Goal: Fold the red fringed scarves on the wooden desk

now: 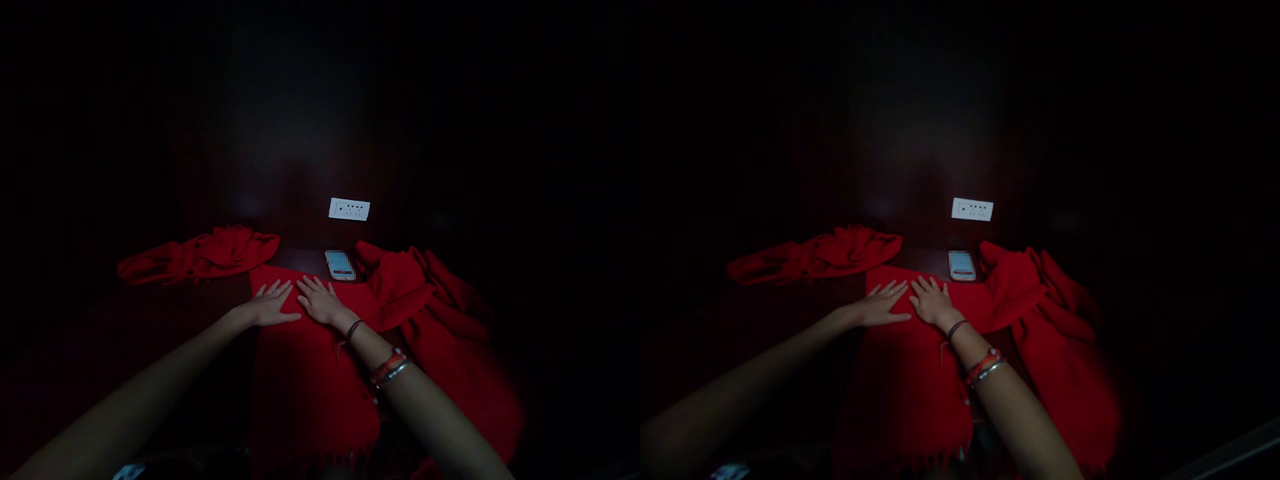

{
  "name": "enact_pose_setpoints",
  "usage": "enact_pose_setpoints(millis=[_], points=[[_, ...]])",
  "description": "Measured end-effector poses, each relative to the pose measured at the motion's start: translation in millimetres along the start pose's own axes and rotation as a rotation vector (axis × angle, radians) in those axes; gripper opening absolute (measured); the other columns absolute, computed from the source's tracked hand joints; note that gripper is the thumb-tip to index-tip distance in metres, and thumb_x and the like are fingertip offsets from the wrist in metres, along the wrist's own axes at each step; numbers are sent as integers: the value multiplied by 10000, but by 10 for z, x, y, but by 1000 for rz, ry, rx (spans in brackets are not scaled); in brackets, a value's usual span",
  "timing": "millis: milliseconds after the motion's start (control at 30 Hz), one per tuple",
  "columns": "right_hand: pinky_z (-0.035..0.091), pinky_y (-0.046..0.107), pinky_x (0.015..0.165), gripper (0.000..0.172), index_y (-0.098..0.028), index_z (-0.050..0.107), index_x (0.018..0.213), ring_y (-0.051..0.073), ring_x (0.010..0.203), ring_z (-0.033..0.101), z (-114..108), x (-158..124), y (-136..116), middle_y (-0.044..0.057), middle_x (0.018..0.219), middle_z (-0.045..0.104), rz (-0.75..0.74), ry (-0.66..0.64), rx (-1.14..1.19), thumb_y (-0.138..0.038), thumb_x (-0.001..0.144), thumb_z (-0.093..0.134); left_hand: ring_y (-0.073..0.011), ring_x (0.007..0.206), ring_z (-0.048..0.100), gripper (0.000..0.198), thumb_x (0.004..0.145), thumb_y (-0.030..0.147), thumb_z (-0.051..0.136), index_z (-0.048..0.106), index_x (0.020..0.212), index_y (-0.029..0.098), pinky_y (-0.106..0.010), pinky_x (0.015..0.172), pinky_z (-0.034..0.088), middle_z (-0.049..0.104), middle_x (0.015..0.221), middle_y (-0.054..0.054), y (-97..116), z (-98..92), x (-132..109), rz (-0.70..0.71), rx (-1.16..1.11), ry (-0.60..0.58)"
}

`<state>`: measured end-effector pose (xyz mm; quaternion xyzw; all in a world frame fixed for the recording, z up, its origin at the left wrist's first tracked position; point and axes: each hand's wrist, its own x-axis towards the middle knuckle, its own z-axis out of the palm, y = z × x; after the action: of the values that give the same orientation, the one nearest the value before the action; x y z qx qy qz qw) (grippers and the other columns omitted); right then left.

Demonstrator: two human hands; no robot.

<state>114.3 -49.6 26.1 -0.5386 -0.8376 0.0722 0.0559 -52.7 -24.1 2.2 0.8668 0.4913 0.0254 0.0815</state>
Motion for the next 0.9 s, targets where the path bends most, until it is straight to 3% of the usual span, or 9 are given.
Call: enact_pose_setpoints(millis=[133,400,500,600,700,800,900], points=[[68,486,962,548,-257,103,1307,211,1243,37,107,84,-9,-10,1376,62,24,-96,8,-493,813,95,-259,1236,37,953,604,734,265,73,1312,125,-428,972,107,47,1356,-103,-47,-27,-5,1,10,-32],[34,488,960,560,-246,98,1308,210,1243,22,105,-148,658,-1,1378,32,293,-86,-27,-495,807,77,-305,1222,-30,1027,553,763,291,54,1314,115,-439,969,98,-12,1355,-102,-48,-83,-26,-61,15,-68],[52,495,955,562,-217,120,1309,222,1242,35,38,-203,759,18,1378,38,360,-78,-38,-478,811,97,-314,1220,-35,1026,552,760,301,56,1314,117,-453,965,96,-21,1355,-100,-50,-86,-19,-59,8,-82],[51,503,951,567,-215,130,1308,232,1241,20,-32,-129,602,21,1378,51,290,-36,-28,-485,809,113,-295,1229,17,936,614,733,246,87,1313,131,-445,966,102,31,1362,-92,-77,-74,7,-53,0,-62],[35,487,960,575,-243,111,1308,221,1243,2,-33,51,281,-5,1378,50,127,24,13,-516,802,99,-268,1231,96,768,721,647,115,153,1306,152,-431,961,133,108,1361,-88,-124,-40,45,-94,8,45],[34,486,962,594,-250,99,1309,220,1243,14,45,230,19,-14,1377,49,50,-27,50,-541,791,83,-288,1230,52,748,730,639,102,178,1301,162,-432,958,125,84,1362,-107,-169,-3,78,-159,44,86],[27,489,962,603,-248,101,1309,217,1244,10,128,301,-9,-17,1376,48,90,-90,55,-546,786,80,-305,1224,10,800,699,678,130,155,1306,158,-421,963,114,54,1360,-119,-187,8,94,-191,68,42]])
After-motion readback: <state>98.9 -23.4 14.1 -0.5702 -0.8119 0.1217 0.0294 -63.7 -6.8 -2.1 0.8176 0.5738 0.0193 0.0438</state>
